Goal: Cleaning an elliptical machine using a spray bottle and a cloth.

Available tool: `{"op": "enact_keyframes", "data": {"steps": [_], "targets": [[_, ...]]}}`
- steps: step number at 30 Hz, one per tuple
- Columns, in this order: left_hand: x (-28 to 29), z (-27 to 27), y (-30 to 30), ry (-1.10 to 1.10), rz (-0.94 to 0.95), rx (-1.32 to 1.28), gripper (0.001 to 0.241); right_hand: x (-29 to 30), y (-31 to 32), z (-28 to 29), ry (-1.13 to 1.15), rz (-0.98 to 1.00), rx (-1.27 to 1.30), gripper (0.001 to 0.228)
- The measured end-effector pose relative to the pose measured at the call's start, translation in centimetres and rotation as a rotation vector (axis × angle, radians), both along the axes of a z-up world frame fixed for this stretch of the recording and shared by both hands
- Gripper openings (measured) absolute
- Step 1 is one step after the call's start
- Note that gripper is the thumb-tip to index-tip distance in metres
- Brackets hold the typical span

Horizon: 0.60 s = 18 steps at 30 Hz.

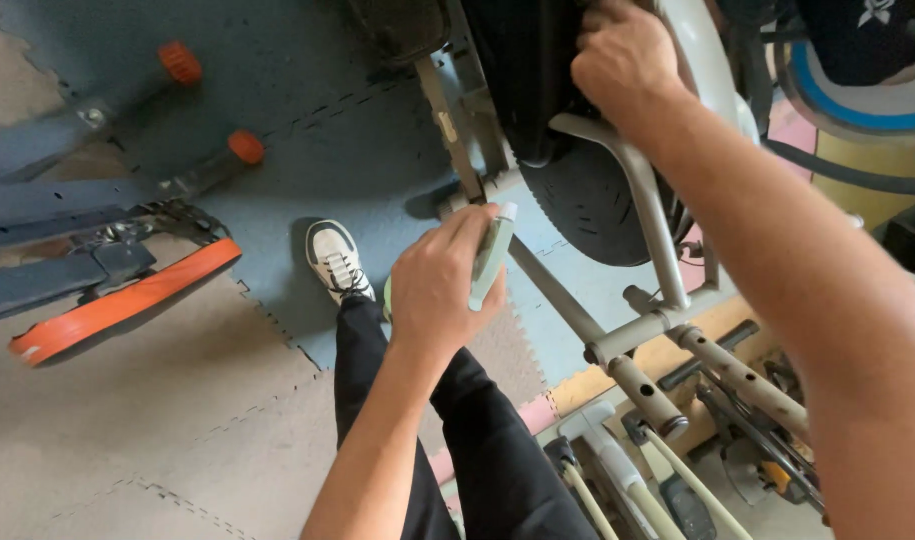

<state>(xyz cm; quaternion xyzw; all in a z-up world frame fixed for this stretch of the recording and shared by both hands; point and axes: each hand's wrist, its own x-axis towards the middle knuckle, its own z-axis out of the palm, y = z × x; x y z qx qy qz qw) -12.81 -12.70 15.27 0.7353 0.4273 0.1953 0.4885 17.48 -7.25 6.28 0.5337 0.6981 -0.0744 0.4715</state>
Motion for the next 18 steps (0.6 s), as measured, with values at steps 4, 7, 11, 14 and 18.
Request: {"op": "enact_keyframes", "data": {"steps": [4, 7, 11, 14, 18], "targets": [[-1.1, -1.3, -0.3, 0.049, 0.021, -0.036, 0.041, -0.5, 1.1, 0.8, -0.044, 0.237, 0.069, 0.023], [-1.4, -1.3, 0.3, 0.022, 0.005, -0.024, 0.043, -1.0, 0.7, 2.9, -0.063, 0.296, 0.037, 0.024], [-1.0, -0.8, 0.9, 0.008, -0.029, -0.053, 0.046, 0.3, -0.4, 6.6, 0.000, 0.251, -0.200, 0.015], [-0.5, -1.4, 0.7, -0.021, -0.019, 0.014, 0.046, -0.7, 1.0, 8.5, -0.013, 0.145, -0.358, 0.020], [-0.3, -0.3, 1.1, -0.018, -0.033, -0.022, 0.045, -0.5, 1.6, 7.5, -0.040, 0.122, -0.369, 0.019]]}}
